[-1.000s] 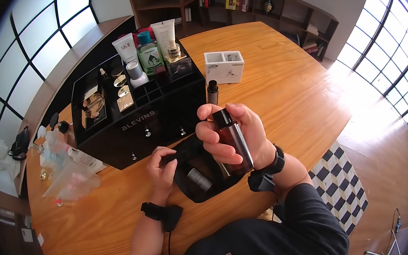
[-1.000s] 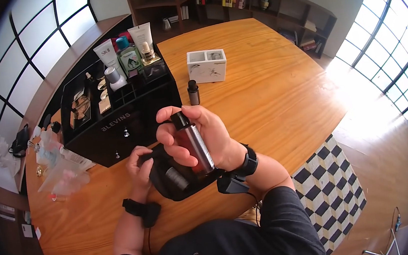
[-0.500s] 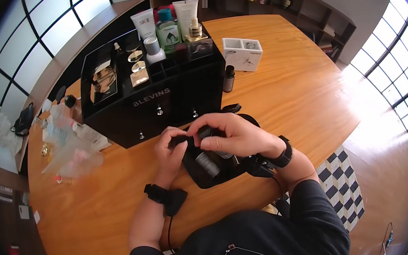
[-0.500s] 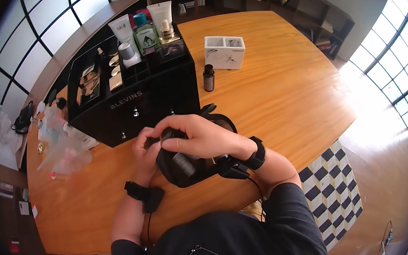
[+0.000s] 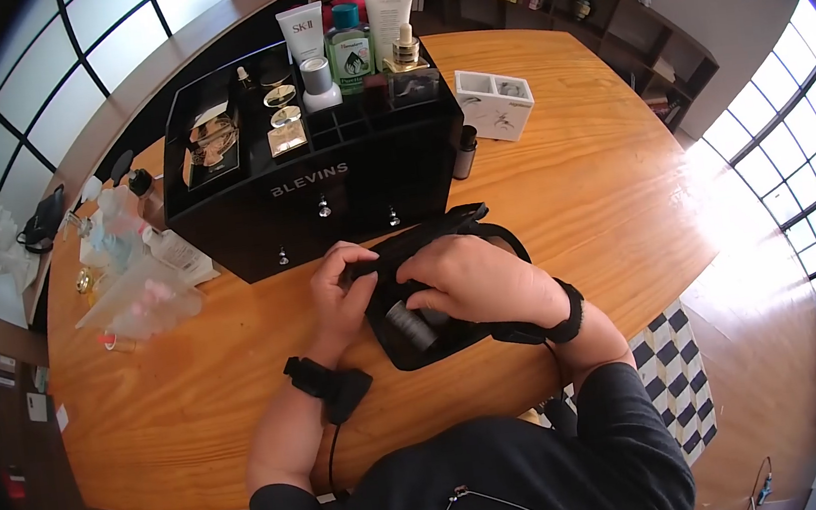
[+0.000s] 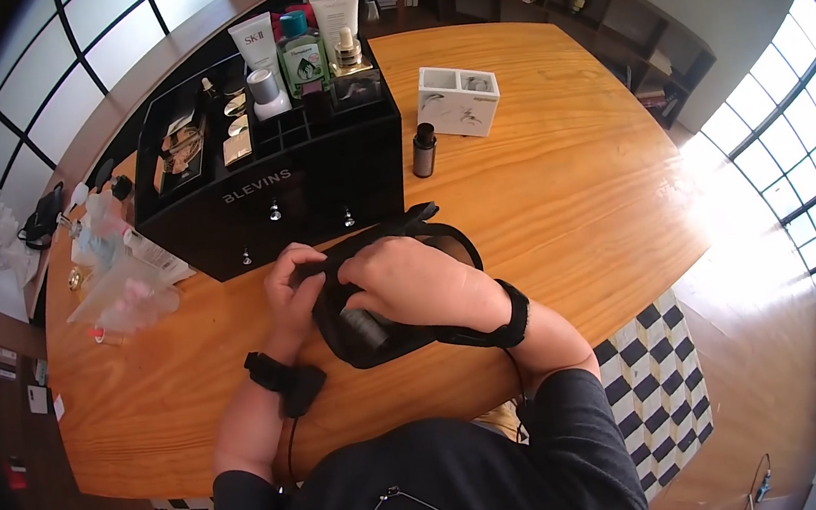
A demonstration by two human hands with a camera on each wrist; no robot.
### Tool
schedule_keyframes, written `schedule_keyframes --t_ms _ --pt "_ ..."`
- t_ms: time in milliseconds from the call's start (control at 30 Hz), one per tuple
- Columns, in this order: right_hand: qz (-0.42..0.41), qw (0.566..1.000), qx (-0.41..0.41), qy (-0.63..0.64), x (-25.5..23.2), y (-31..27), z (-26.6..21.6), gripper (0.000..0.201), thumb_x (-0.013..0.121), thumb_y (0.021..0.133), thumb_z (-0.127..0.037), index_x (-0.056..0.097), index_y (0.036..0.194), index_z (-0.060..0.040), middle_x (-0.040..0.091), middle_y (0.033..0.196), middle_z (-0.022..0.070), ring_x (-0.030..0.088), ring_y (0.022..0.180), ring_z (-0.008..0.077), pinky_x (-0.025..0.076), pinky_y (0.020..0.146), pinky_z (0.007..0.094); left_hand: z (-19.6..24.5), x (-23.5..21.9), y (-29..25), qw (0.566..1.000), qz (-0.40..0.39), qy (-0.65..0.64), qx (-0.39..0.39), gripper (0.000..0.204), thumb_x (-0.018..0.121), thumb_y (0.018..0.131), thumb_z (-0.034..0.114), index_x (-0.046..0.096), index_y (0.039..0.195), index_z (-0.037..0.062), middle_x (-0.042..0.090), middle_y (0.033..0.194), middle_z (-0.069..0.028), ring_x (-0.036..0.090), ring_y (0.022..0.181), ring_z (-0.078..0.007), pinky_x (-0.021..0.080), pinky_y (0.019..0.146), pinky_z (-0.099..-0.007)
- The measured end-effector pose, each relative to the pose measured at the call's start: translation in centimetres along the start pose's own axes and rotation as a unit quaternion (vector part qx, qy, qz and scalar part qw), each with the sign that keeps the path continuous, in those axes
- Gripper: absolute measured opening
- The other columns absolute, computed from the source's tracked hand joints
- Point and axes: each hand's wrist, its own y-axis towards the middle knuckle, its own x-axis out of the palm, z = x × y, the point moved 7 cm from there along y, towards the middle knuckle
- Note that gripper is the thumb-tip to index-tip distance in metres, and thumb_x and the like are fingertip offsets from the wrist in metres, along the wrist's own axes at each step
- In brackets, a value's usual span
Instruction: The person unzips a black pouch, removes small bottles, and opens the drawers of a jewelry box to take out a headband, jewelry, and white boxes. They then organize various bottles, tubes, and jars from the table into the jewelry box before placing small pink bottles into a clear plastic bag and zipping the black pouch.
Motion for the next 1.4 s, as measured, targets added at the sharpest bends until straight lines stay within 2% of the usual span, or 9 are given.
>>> schedule_keyframes --t_ms 300,500,600,700,800,833,933,1100,1400 --pt "-0.024 0.999 0.038 -0.031 0.4 -0.2 0.8 0.024 0.066 0.08 -0.017 0.062 0.1 -0.0039 0.063 0.095 0.0137 0.062 0.085 0.0335 0.049 0.075 0.0389 -0.2 0.0 -0.1 0.999 -0.005 -0.008 -0.034 0.019 0.054 0.071 -0.004 0.058 0.089 -0.0012 0.052 0.088 -0.0054 0.051 0.084 -0.0135 0.04 0.076 -0.0249" --pt "0.123 0.992 0.01 -0.036 -4.9 -1.6 1.2 0.021 0.064 0.082 -0.013 0.062 0.1 -0.0033 0.064 0.093 0.0127 0.063 0.083 0.03 0.051 0.072 0.0361 -0.3 0.0 -0.1 1.0 0.001 -0.009 -0.015 0.018 0.054 0.072 -0.006 0.058 0.089 -0.0022 0.052 0.088 -0.0059 0.051 0.082 -0.0126 0.041 0.073 -0.0234" --pt "0.222 0.962 0.157 0.038 -8.9 -3.5 5.8 0.019 0.059 0.083 -0.011 0.061 0.099 -0.0025 0.065 0.092 0.0133 0.062 0.086 0.0316 0.05 0.074 0.0384 -0.4 0.0 -0.1 1.0 0.004 -0.019 -0.019 0.017 0.054 0.072 -0.005 0.058 0.089 -0.0024 0.052 0.088 -0.0064 0.051 0.083 -0.0131 0.041 0.074 -0.024" --pt "0.296 0.927 0.229 -0.035 -10.1 -4.3 11.7 0.027 0.058 0.083 -0.008 0.058 0.109 -0.0032 0.062 0.105 0.0155 0.06 0.097 0.0328 0.048 0.081 0.0388 0.1 0.0 0.0 1.0 -0.001 -0.006 -0.027 0.017 0.054 0.073 -0.004 0.058 0.089 -0.0023 0.053 0.089 -0.0066 0.051 0.084 -0.0133 0.041 0.075 -0.0243" --pt "0.338 0.925 0.135 -0.109 -8.0 -3.1 13.8 0.041 0.058 0.083 -0.005 0.052 0.123 -0.0062 0.054 0.123 0.018 0.053 0.113 0.0339 0.045 0.093 0.0377 0.3 0.0 0.0 1.0 -0.008 0.006 -0.026 0.016 0.054 0.073 -0.004 0.058 0.089 -0.0023 0.053 0.09 -0.0067 0.051 0.084 -0.0134 0.041 0.075 -0.0244" --pt "0.288 0.942 0.153 -0.076 -6.5 -2.5 15.3 0.053 0.059 0.082 -0.004 0.043 0.132 -0.0088 0.044 0.134 0.0176 0.041 0.125 0.036 0.037 0.102 0.0391 0.4 0.1 0.0 1.0 -0.006 0.003 -0.027 0.016 0.054 0.073 -0.003 0.058 0.089 -0.0022 0.053 0.089 -0.0065 0.051 0.084 -0.0133 0.041 0.075 -0.0245" --pt "0.251 0.956 0.151 -0.029 -4.2 -1.5 16.9 0.055 0.061 0.082 -0.004 0.042 0.133 -0.009 0.044 0.134 0.0173 0.04 0.126 0.0364 0.036 0.103 0.0389 0.3 0.1 -0.1 0.999 0.002 -0.01 -0.04 0.016 0.054 0.073 -0.003 0.058 0.088 -0.0019 0.053 0.089 -0.0062 0.051 0.084 -0.0132 0.041 0.075 -0.0245" --pt "0.373 0.907 0.196 0.001 -6.1 -2.7 18.1 0.019 0.064 0.081 -0.007 0.056 0.098 -0.0004 0.063 0.095 0.0146 0.063 0.091 0.0278 0.053 0.071 0.0331 0.0 0.0 -0.1 1.0 -0.004 -0.003 -0.026 0.017 0.055 0.072 -0.003 0.059 0.088 -0.0017 0.053 0.088 -0.0065 0.051 0.084 -0.0137 0.041 0.076 -0.0249" --pt "0.276 0.936 0.212 0.059 -4.5 -2.6 19.4 0.022 0.067 0.077 -0.007 0.062 0.096 -0.0002 0.065 0.092 0.0167 0.063 0.088 0.0315 0.049 0.076 0.0364 0.3 0.1 0.0 1.0 -0.003 0.006 -0.029 0.017 0.055 0.072 0.003 0.058 0.089 -0.0017 0.053 0.088 -0.0074 0.051 0.085 -0.0153 0.04 0.078 -0.0267"
